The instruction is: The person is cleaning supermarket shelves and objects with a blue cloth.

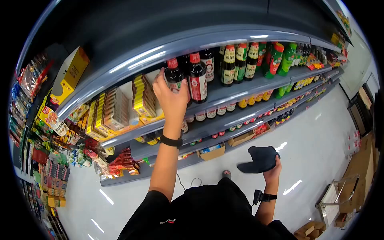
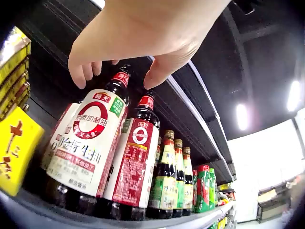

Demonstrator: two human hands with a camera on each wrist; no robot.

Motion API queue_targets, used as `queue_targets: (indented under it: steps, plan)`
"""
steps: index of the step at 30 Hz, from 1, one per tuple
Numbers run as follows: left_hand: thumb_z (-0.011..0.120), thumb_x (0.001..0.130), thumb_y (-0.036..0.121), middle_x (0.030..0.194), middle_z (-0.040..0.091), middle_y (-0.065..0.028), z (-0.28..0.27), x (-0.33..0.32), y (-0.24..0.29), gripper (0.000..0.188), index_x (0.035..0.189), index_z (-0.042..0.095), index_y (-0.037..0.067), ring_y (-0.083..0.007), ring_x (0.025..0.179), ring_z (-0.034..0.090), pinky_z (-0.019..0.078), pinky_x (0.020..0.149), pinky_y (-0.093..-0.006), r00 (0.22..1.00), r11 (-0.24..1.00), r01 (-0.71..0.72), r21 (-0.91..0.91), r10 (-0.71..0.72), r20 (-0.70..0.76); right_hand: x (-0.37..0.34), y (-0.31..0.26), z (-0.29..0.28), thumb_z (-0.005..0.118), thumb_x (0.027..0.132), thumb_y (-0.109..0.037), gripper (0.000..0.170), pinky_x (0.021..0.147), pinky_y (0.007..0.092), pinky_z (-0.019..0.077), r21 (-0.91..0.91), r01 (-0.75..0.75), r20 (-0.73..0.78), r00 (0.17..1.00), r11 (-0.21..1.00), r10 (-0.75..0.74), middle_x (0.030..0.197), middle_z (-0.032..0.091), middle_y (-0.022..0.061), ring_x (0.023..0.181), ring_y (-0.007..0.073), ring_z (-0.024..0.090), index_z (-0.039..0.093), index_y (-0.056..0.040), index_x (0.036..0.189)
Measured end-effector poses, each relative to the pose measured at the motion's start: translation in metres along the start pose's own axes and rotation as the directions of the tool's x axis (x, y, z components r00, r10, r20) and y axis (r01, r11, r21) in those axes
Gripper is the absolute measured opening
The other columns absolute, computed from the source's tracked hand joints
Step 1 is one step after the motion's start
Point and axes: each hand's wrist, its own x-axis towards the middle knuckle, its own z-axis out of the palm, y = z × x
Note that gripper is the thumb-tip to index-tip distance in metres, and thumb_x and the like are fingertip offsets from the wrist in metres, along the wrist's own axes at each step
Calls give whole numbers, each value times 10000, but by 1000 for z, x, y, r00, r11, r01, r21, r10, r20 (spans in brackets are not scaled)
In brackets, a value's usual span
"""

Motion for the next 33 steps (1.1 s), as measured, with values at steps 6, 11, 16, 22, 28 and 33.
queue_targets:
  steps: [6,11,16,22,28,33]
  plan:
    - [856,850,215,1072,711,-227,33,35,-12,481,1241,708,-23,-443,1142,634,493,1033,-514,983,991,18,134,7,-183,63,-26,9,489,1121,-373,501,1179,483,481,-44,-106,-20,994,993,105,1416,694,163,1309,343,667,620,-5,1434]
    - [793,839,184,943,646,-184,20,35,-8,291,1024,671,-4,-407,923,625,500,852,-505,988,974,-69,215,96,-119,108,-42,9,441,1135,-408,518,1182,515,467,-68,-165,43,985,984,168,1430,684,139,1342,332,640,622,-23,1430]
    - [739,938,82,921,694,-113,14,7,24,137,1004,649,2,-242,818,678,541,785,-375,983,984,135,-116,-148,-112,136,-35,31,425,1153,-346,507,1235,503,417,-40,-186,116,975,982,190,1503,637,140,1417,318,587,580,-11,1501]
    - [762,953,34,943,724,-109,18,-17,34,119,943,649,0,-214,861,680,542,821,-344,979,987,61,-150,-88,-182,133,-43,75,425,1153,-350,513,1231,490,414,-39,-254,245,935,967,255,1512,634,135,1416,311,588,571,-18,1516]
    - [761,930,-9,907,740,-144,24,-32,35,149,836,645,-4,-300,935,725,562,864,-387,965,988,-69,-137,31,-261,126,-48,102,427,1151,-360,529,1207,497,434,-64,-292,300,907,954,297,1514,634,140,1397,327,601,552,-10,1527]
    - [618,1085,73,905,736,-138,-8,-44,65,152,954,552,33,-269,1011,722,555,1000,-465,937,952,-93,-291,-15,-349,110,-62,139,457,1139,-360,521,1170,497,470,-26,-336,325,888,942,326,1501,644,126,1367,324,624,570,-10,1508]
